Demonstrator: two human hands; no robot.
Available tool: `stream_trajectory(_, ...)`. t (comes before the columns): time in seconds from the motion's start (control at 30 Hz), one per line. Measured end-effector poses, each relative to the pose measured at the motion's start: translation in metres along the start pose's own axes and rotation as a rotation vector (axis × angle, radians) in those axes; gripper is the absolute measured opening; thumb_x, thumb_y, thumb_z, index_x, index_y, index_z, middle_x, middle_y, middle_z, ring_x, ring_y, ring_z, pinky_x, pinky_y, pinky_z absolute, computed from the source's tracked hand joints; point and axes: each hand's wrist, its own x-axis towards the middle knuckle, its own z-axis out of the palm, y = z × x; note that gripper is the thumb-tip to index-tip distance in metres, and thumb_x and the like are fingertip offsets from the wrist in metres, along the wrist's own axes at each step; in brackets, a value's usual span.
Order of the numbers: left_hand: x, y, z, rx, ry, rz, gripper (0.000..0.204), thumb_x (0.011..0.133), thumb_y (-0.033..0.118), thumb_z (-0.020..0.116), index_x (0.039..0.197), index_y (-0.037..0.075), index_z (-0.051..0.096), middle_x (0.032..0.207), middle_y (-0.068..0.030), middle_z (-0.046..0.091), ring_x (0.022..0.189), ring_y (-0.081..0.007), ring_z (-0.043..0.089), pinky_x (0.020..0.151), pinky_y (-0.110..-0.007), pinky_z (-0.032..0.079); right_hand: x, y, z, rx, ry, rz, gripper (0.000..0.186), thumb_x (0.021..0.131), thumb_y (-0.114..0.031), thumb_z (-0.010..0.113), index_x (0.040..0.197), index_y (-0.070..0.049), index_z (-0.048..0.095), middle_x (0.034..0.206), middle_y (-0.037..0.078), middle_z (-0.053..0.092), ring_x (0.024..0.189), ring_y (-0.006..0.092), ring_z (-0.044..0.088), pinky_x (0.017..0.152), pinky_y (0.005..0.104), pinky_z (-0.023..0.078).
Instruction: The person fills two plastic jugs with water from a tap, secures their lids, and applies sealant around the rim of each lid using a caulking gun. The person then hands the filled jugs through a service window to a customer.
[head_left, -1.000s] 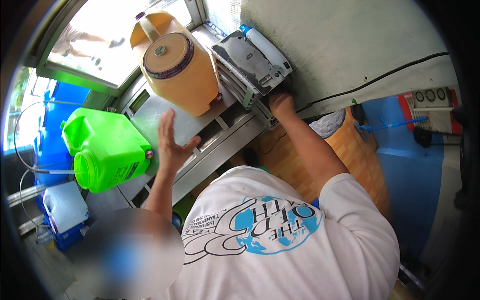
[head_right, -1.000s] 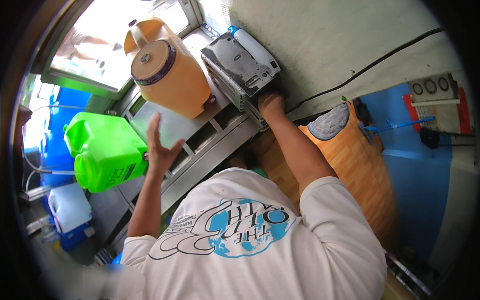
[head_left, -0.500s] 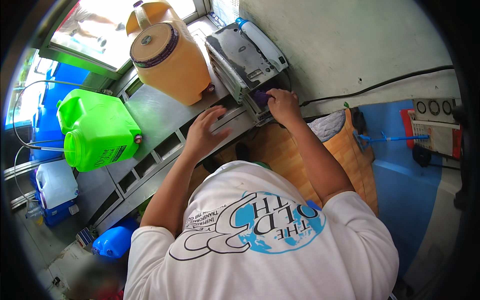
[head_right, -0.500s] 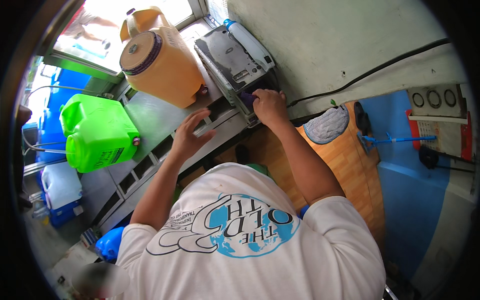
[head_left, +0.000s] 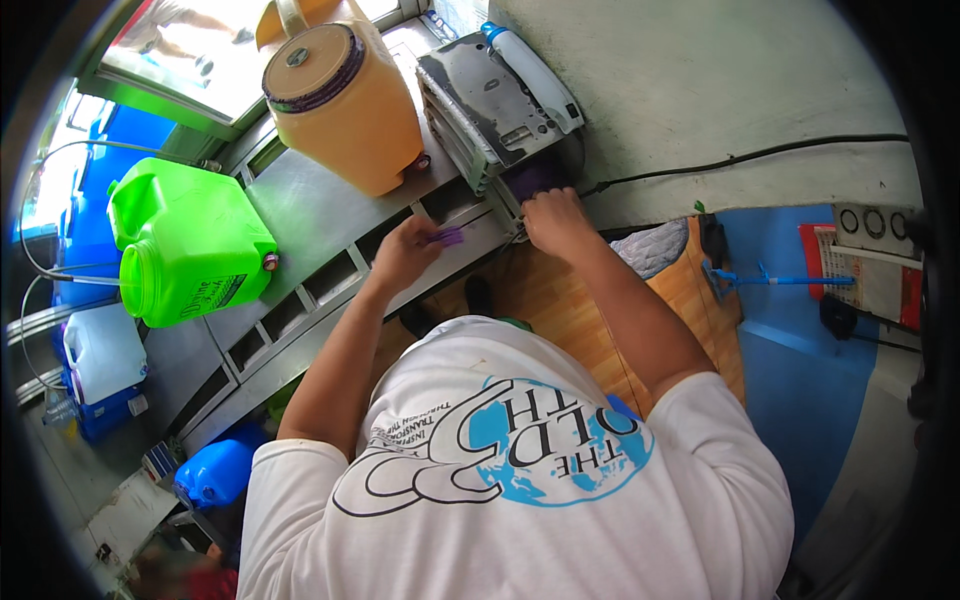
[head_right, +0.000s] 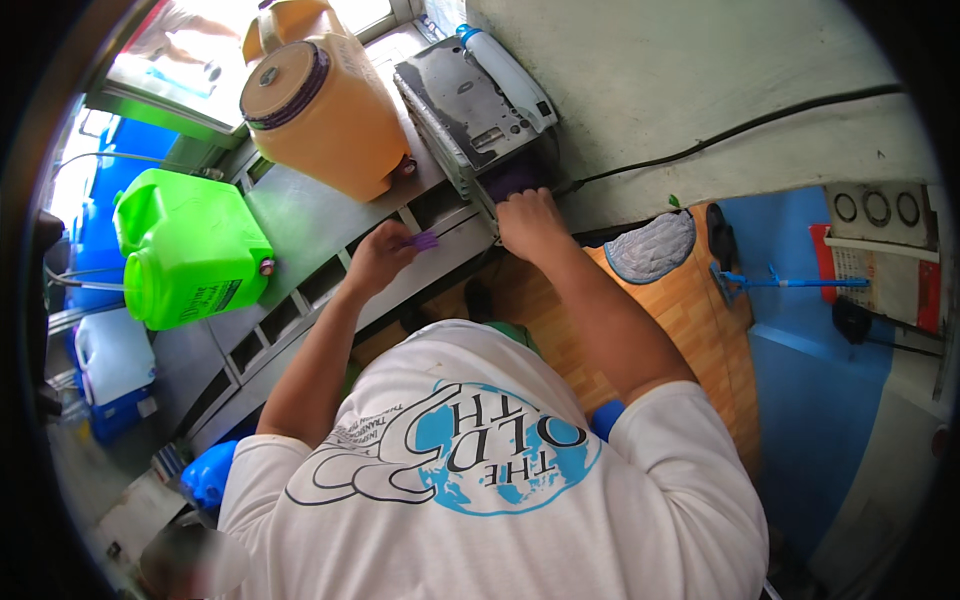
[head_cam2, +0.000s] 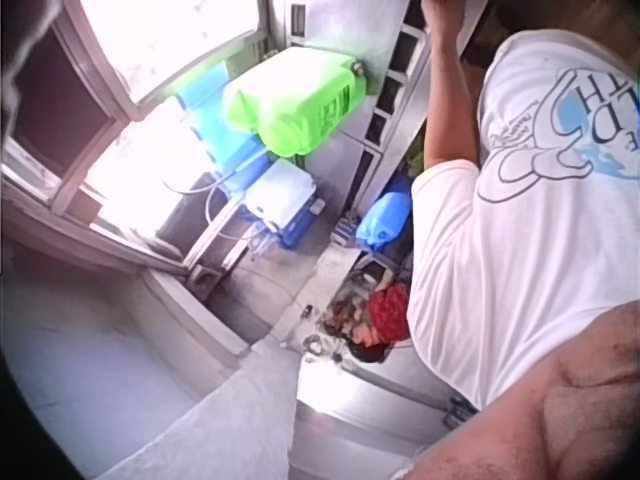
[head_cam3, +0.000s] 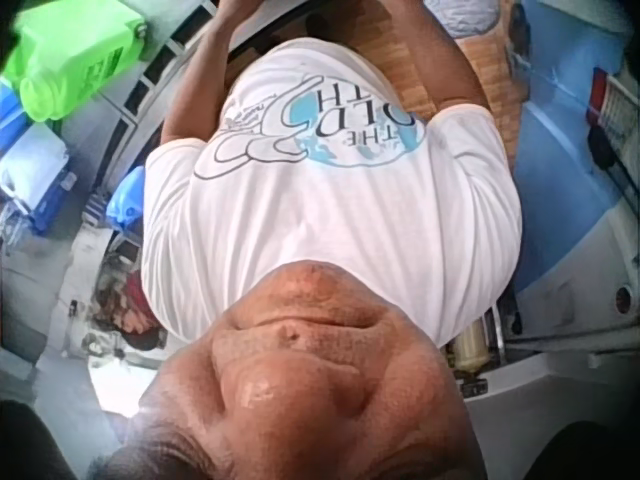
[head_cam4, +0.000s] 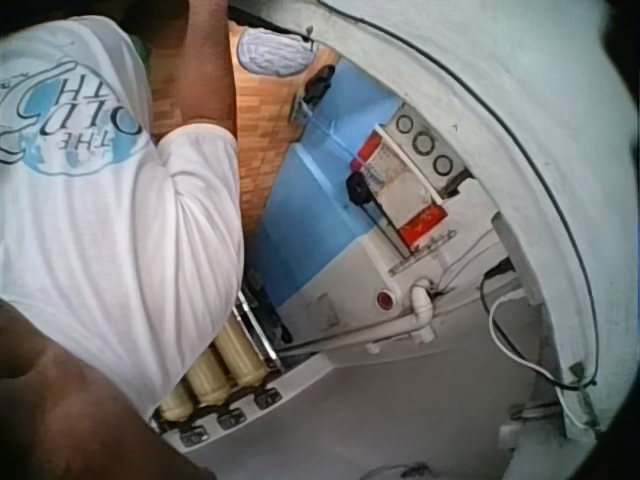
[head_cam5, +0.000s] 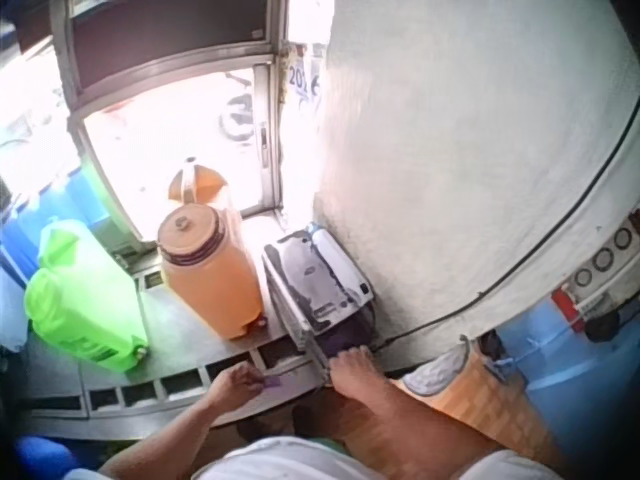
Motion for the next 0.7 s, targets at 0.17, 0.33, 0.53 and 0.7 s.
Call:
stream_trajectory(0.17,-0.074,-0.088,-0.049,-0.139,0.08,-0.332,0.012,0.081,0.004,0.065,0.091,0.005,0.059,0.077,-0.0013,0.062,0.072,-0.0109,0.059,0.067,-0.026,0.047,0.041,0.012,-0.004,-0.011,-0.079,-0.033,0.015,0.079,-0.018,0.063,0.083,-0.008,0.074,0.087,0.014,0.073,0.086,0.0333,0.071,0.077,0.0472,0.052)
stream_trajectory(0.33,-0.167,-0.141,-0.069,-0.172,0.277,-0.484,0.009,0.082,0.002,0.065,0.088,0.007,0.06,0.075,0.0019,0.059,0.066,-0.0078,0.055,0.062,-0.023,0.043,0.024,0.012,-0.012,-0.007,-0.235,0.015,0.019,0.082,-0.02,0.06,0.086,-0.009,0.075,0.089,0.014,0.073,0.087,0.0325,0.071,0.078,0.0473,0.052)
stream_trajectory(0.53,-0.203,-0.136,-0.058,-0.293,0.338,-0.56,0.01,0.084,0.002,0.066,0.091,0.006,0.06,0.075,0.0019,0.059,0.066,-0.0072,0.055,0.062,-0.022,0.044,0.002,0.013,-0.008,-0.034,-0.219,-0.015,0.02,0.083,-0.017,0.059,0.088,-0.007,0.075,0.09,0.017,0.074,0.086,0.0334,0.071,0.08,0.0464,0.054)
stream_trajectory(0.7,-0.178,-0.124,-0.051,-0.325,0.358,-0.488,0.009,0.085,0.002,0.065,0.091,0.005,0.059,0.075,0.0011,0.059,0.066,-0.0075,0.055,0.062,-0.022,0.044,0.011,0.016,-0.017,-0.045,-0.51,0.06,0.022,0.083,-0.013,0.058,0.095,-0.006,0.075,0.098,0.019,0.072,0.092,0.0363,0.07,0.081,0.0452,0.055)
